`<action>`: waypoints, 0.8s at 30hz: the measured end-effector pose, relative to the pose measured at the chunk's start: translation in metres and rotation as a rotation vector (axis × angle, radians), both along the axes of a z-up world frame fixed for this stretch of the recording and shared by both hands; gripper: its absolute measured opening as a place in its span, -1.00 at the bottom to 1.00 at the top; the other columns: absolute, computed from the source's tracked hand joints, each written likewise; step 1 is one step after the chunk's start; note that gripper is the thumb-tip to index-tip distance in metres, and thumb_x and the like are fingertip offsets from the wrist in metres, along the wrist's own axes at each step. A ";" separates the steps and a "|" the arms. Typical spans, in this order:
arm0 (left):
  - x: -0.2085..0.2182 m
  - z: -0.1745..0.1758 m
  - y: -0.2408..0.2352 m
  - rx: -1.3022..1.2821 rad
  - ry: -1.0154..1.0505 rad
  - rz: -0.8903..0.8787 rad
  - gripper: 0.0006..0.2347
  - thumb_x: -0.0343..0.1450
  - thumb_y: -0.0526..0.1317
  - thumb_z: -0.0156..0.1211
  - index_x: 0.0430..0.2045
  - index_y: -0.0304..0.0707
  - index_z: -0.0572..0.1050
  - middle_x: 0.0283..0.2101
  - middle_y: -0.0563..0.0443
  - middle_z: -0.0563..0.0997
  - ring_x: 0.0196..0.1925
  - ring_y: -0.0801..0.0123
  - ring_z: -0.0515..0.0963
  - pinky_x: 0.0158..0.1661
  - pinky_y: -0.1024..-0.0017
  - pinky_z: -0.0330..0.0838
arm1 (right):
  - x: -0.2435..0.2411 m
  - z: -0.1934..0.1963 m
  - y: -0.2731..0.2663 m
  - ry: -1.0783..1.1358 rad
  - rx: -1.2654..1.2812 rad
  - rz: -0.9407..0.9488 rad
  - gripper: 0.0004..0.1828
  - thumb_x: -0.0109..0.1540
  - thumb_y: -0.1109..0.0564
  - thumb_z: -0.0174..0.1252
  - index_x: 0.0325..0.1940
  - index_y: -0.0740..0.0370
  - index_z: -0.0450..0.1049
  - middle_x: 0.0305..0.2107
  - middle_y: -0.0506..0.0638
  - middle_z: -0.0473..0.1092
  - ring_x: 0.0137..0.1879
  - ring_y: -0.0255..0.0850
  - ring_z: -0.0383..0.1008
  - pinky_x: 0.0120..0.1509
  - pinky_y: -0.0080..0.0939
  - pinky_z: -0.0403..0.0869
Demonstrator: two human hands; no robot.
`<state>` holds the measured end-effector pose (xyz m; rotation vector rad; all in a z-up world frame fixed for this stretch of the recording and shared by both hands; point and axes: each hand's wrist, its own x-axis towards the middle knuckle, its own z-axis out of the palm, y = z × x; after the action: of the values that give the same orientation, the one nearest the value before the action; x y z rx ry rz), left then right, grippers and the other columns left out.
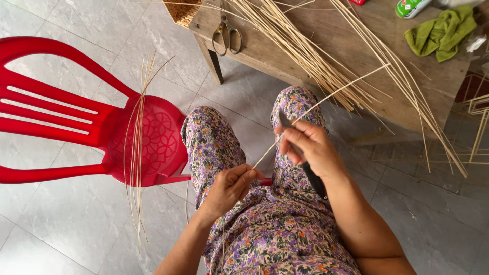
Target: The person sits on a red plastic chair and repeatedly sharpens thin wooden sticks using a small knife. They hold each stick with the left hand and scrape the blade along its length with the right hand, then place the sharpened stick on a nearby wooden table. The process is repeated for multiple sticks throughout the clip.
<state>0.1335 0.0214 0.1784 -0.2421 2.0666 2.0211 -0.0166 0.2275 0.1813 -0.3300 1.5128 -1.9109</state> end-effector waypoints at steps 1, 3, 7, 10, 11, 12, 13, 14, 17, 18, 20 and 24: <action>0.004 0.000 -0.004 0.026 -0.007 -0.017 -0.74 0.57 -0.15 0.01 -0.22 -0.33 0.63 -0.71 0.23 0.28 -0.66 0.66 0.25 -0.61 0.54 0.14 | -0.003 -0.001 0.004 0.008 0.004 -0.029 -0.75 0.40 0.11 0.03 0.01 0.34 0.51 -0.52 0.01 0.48 -0.59 -0.42 0.29 -0.57 -0.45 0.20; 0.011 0.002 -0.011 -0.028 -0.041 -0.049 -0.73 0.57 -0.15 0.01 -0.25 -0.32 0.65 -0.74 0.22 0.26 -0.68 0.65 0.24 -0.62 0.53 0.12 | -0.008 0.000 0.012 0.015 0.002 -0.072 -0.75 0.40 0.12 0.03 0.01 0.34 0.50 -0.52 0.01 0.49 -0.59 -0.41 0.29 -0.56 -0.44 0.18; 0.021 0.007 -0.022 -0.053 -0.044 -0.088 -0.74 0.55 -0.15 0.04 -0.28 -0.33 0.66 -0.77 0.19 0.28 -0.71 0.62 0.25 -0.65 0.51 0.12 | -0.016 0.003 0.023 0.016 -0.021 -0.117 -0.75 0.41 0.12 0.03 0.02 0.34 0.50 -0.51 0.01 0.48 -0.58 -0.41 0.27 -0.56 -0.44 0.14; 0.031 0.010 -0.029 -0.084 -0.049 -0.077 -0.73 0.55 -0.15 0.02 -0.27 -0.30 0.67 -0.78 0.18 0.27 -0.71 0.63 0.26 -0.65 0.52 0.14 | -0.021 0.006 0.030 0.028 -0.027 -0.155 -0.75 0.41 0.11 0.04 0.02 0.34 0.50 -0.50 0.01 0.46 -0.58 -0.40 0.26 -0.56 -0.43 0.13; 0.034 0.011 -0.032 -0.083 -0.041 -0.078 -0.73 0.56 -0.15 0.02 -0.27 -0.30 0.68 -0.78 0.18 0.27 -0.71 0.63 0.25 -0.64 0.52 0.14 | -0.022 0.007 0.032 0.034 -0.026 -0.171 -0.75 0.41 0.11 0.05 0.01 0.34 0.50 -0.50 0.01 0.46 -0.58 -0.40 0.25 -0.56 -0.43 0.13; 0.036 0.011 -0.035 -0.081 -0.032 -0.079 -0.73 0.56 -0.15 0.02 -0.27 -0.30 0.68 -0.78 0.18 0.26 -0.72 0.63 0.24 -0.63 0.53 0.14 | -0.024 0.008 0.033 0.036 -0.028 -0.178 -0.76 0.41 0.10 0.05 0.00 0.34 0.50 -0.50 0.01 0.46 -0.58 -0.39 0.25 -0.56 -0.43 0.14; 0.037 0.012 -0.037 -0.080 -0.024 -0.080 -0.72 0.57 -0.15 0.02 -0.27 -0.30 0.69 -0.78 0.18 0.25 -0.72 0.63 0.23 -0.62 0.53 0.14 | -0.025 0.008 0.036 0.037 -0.031 -0.184 -0.76 0.42 0.10 0.05 -0.01 0.33 0.50 -0.50 0.02 0.45 -0.58 -0.39 0.24 -0.56 -0.43 0.14; 0.038 0.012 -0.038 -0.065 -0.038 -0.083 -0.72 0.56 -0.16 0.02 -0.27 -0.31 0.68 -0.77 0.18 0.28 -0.71 0.63 0.25 -0.63 0.53 0.15 | -0.026 0.008 0.038 0.039 -0.033 -0.194 -0.76 0.42 0.09 0.05 -0.02 0.33 0.50 -0.50 0.02 0.45 -0.58 -0.39 0.24 -0.56 -0.43 0.14; 0.041 0.014 -0.042 -0.042 -0.077 -0.091 -0.73 0.55 -0.16 0.03 -0.27 -0.33 0.68 -0.76 0.18 0.32 -0.71 0.62 0.27 -0.64 0.53 0.16 | -0.030 0.008 0.045 0.030 -0.064 -0.217 -0.76 0.43 0.09 0.06 -0.01 0.32 0.50 -0.48 0.03 0.46 -0.56 -0.38 0.25 -0.53 -0.42 0.17; 0.042 0.015 -0.043 -0.050 -0.086 -0.091 -0.73 0.55 -0.16 0.03 -0.27 -0.33 0.68 -0.76 0.18 0.31 -0.71 0.62 0.27 -0.64 0.53 0.16 | -0.032 0.008 0.048 0.032 -0.073 -0.227 -0.77 0.43 0.09 0.06 0.00 0.32 0.50 -0.48 0.02 0.45 -0.56 -0.38 0.25 -0.53 -0.42 0.17; 0.045 0.015 -0.045 -0.058 -0.091 -0.091 -0.74 0.54 -0.16 0.04 -0.27 -0.33 0.68 -0.77 0.18 0.31 -0.72 0.62 0.26 -0.64 0.54 0.16 | -0.035 0.008 0.054 0.033 -0.091 -0.245 -0.77 0.44 0.09 0.06 0.01 0.31 0.50 -0.48 0.01 0.44 -0.55 -0.38 0.26 -0.52 -0.43 0.17; 0.050 0.010 -0.051 -0.078 -0.094 -0.099 -0.74 0.54 -0.16 0.03 -0.27 -0.32 0.68 -0.78 0.17 0.30 -0.73 0.62 0.26 -0.65 0.55 0.16 | -0.040 0.005 0.067 0.089 -0.105 -0.316 -0.78 0.45 0.11 0.07 0.03 0.32 0.50 -0.47 0.01 0.44 -0.55 -0.37 0.27 -0.53 -0.42 0.19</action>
<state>0.1835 -0.0300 0.1886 -0.2392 2.0596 1.8395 -0.0568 0.2943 0.1867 -0.2351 1.6024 -2.2539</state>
